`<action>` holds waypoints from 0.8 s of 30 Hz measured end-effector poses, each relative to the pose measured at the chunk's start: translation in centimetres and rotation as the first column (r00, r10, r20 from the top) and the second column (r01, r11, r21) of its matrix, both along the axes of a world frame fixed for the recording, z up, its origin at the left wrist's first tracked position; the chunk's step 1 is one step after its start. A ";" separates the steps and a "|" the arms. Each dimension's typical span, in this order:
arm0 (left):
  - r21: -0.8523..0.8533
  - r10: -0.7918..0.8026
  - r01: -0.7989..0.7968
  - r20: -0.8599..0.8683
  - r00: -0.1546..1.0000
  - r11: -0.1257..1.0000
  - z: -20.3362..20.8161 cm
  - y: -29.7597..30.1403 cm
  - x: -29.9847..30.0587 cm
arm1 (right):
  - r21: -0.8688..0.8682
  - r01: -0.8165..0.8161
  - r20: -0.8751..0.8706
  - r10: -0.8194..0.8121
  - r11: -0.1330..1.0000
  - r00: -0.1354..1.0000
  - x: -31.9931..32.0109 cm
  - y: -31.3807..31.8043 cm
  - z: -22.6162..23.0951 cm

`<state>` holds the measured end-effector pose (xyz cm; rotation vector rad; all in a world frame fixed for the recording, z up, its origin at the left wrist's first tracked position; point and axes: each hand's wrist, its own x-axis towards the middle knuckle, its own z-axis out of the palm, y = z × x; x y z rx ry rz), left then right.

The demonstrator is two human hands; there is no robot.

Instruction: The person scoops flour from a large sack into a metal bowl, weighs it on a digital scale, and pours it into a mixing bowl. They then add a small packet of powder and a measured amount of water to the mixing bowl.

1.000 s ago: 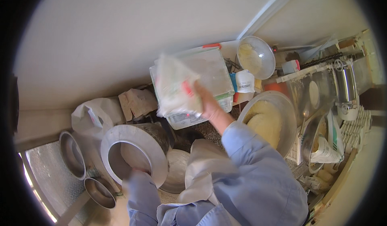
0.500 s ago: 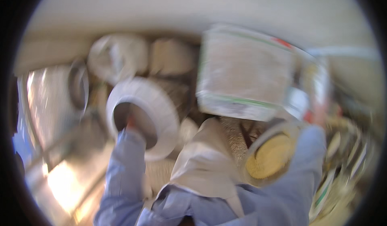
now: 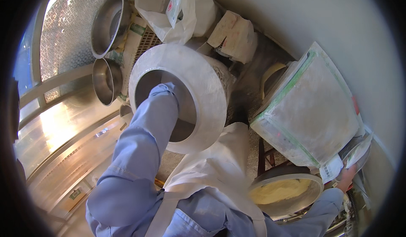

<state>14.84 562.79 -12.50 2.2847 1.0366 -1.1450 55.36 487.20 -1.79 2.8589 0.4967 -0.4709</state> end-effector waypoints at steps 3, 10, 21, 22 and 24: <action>-0.076 -0.064 0.067 0.040 0.997 0.995 -0.2 -0.9 0.9 | 0.149 -0.020 -0.029 0.024 0.989 0.999 0.0 -3.6 -1.6; -0.267 -0.066 0.133 0.245 0.967 0.955 1.1 -2.2 1.1 | 0.696 0.713 -0.519 -0.627 0.085 0.581 1.3 -7.0 -3.5; 0.242 0.155 -0.150 -0.001 0.988 0.959 1.7 2.7 -4.4 | 0.562 0.491 0.070 -0.630 0.665 0.773 -9.2 10.6 9.6; 0.229 0.217 -0.210 -0.007 0.976 0.951 1.0 3.0 -5.1 | 0.591 0.495 0.044 -0.637 0.638 0.770 -9.9 11.0 10.0; 0.181 0.309 -0.301 -0.016 0.951 0.936 -0.5 2.8 -6.2 | 0.641 0.501 -0.002 -0.652 0.581 0.758 -10.7 11.2 10.5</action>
